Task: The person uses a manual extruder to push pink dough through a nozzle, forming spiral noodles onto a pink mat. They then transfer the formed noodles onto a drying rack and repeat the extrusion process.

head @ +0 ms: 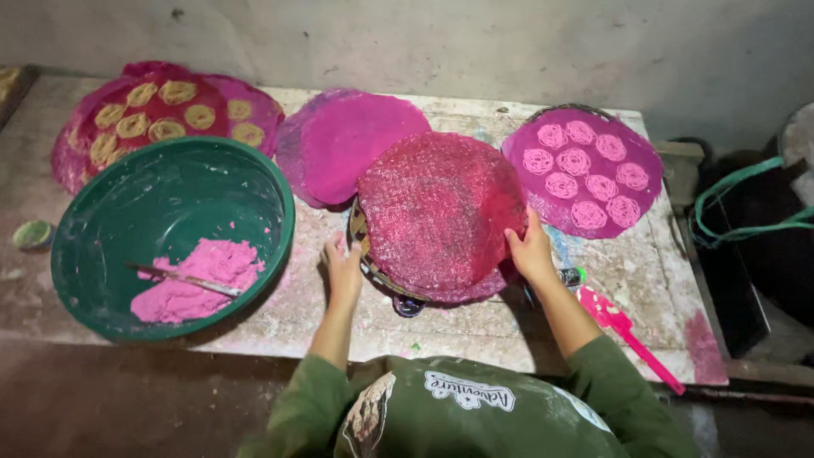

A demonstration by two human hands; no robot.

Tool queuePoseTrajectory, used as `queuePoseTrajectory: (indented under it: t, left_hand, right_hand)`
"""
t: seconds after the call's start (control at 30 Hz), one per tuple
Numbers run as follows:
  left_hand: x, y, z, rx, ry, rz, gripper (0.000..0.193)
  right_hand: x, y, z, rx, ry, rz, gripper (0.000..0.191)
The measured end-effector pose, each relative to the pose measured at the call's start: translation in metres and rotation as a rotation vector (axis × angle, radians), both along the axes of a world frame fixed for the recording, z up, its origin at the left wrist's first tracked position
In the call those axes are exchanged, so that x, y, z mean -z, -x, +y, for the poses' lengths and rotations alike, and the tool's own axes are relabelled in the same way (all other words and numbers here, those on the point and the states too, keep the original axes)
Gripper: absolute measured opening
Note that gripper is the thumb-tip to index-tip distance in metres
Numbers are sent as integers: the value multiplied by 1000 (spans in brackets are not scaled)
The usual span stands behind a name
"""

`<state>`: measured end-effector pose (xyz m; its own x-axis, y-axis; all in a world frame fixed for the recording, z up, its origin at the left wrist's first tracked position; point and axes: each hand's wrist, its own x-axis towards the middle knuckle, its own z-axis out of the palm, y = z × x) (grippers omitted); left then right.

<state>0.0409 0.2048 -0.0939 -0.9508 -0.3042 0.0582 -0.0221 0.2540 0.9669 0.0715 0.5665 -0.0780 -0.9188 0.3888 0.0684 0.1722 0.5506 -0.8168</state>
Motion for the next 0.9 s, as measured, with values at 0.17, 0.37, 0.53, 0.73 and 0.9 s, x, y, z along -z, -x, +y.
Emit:
queuePoseTrajectory:
  t: [0.17,0.37,0.53,0.73,0.9]
  left_hand:
    - [-34,75,4,-6,-381,-125,71]
    - [-70,129,6,73,-201,-145,66]
    - [-111,178,-8,-116,696,100,62]
    - [-113,208,-39,-96,733,101,65]
    - [-68,188,-15,52,233,15,91]
  right_hand:
    - [6,-11,9,-296,217,408,76]
    - [13,-62,22,51,237,309,90]
    - [23,-117,51,198,366,453,72]
    - [28,-162,63,345,-60,248,53]
    - [27,-174,44,199,-582,-132,96]
